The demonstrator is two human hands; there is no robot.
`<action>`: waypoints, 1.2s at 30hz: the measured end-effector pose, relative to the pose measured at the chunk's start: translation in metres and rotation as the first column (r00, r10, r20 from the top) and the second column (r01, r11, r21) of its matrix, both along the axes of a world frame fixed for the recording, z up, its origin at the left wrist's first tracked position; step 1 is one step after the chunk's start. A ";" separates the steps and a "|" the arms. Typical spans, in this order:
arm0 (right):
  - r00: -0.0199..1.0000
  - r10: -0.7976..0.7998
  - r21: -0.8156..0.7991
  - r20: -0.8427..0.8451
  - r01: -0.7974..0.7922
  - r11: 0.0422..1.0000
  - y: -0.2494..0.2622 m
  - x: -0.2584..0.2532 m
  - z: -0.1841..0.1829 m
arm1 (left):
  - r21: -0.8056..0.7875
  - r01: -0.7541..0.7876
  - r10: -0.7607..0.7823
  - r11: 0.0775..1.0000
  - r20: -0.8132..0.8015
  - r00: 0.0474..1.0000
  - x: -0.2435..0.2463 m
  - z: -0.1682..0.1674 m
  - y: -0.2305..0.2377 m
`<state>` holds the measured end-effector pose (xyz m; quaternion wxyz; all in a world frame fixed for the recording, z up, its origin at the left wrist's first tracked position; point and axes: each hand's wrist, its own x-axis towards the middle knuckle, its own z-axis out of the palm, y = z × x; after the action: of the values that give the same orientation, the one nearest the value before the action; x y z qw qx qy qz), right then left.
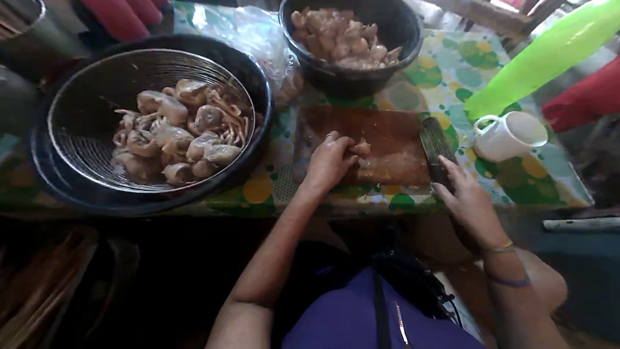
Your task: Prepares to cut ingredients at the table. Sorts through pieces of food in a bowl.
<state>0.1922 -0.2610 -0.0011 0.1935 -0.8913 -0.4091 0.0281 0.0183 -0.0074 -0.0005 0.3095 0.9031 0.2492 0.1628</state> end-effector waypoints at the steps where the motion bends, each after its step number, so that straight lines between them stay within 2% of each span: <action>1: 1.000 -0.014 0.055 0.021 0.012 0.998 -0.005 0.001 -0.003 | -0.005 0.015 -0.015 1.000 0.005 1.000 -0.003 0.002 0.001; 3: 0.996 -0.065 0.191 0.063 0.052 0.980 -0.016 -0.004 -0.001 | -0.018 0.037 -0.037 0.999 0.022 0.999 -0.009 0.006 0.003; 6: 0.996 -0.092 0.386 0.010 0.081 0.919 -0.027 -0.021 0.020 | -0.024 0.030 -0.029 0.999 0.045 0.999 -0.008 0.008 0.000; 8: 0.999 -0.041 0.413 -0.027 0.048 0.909 -0.025 -0.036 0.037 | 0.010 0.002 -0.003 1.000 0.061 0.998 -0.001 0.005 -0.005; 14: 0.956 0.209 0.250 0.206 -0.258 0.933 -0.003 -0.075 0.058 | 0.016 -0.065 0.066 0.998 -0.043 0.997 0.014 0.008 -0.016; 23: 0.928 0.228 0.066 0.293 -0.258 0.964 0.021 -0.094 0.067 | 0.024 -0.024 0.025 0.999 -0.056 0.998 0.017 0.007 -0.012; 28: 0.905 0.234 0.049 0.354 -0.268 0.962 0.048 -0.095 0.058 | -0.030 -0.031 0.029 0.999 -0.075 0.997 0.017 0.010 -0.010; 30: 0.922 0.254 0.075 0.291 -0.287 0.955 0.041 -0.087 0.055 | -0.006 -0.070 0.070 0.998 -0.031 0.997 0.015 0.003 -0.008; 32: 0.951 0.265 0.142 0.158 -0.288 0.947 0.024 -0.075 0.057 | -0.019 -0.120 0.120 0.993 -0.022 0.993 0.011 0.004 0.001; 34: 0.951 0.258 0.303 -0.169 -0.199 0.932 0.001 -0.059 0.060 | -0.074 -0.144 0.145 0.987 0.018 0.989 0.004 0.009 0.011; 36: 0.845 0.260 0.495 -0.468 0.007 0.869 -0.014 -0.043 0.057 | -0.101 -0.125 0.132 0.987 0.068 0.989 0.005 0.015 0.015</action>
<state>0.1489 -0.2747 0.0556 0.5081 -0.7440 -0.3952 0.1793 0.0231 0.0078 0.0141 0.3508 0.8623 0.3029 0.2039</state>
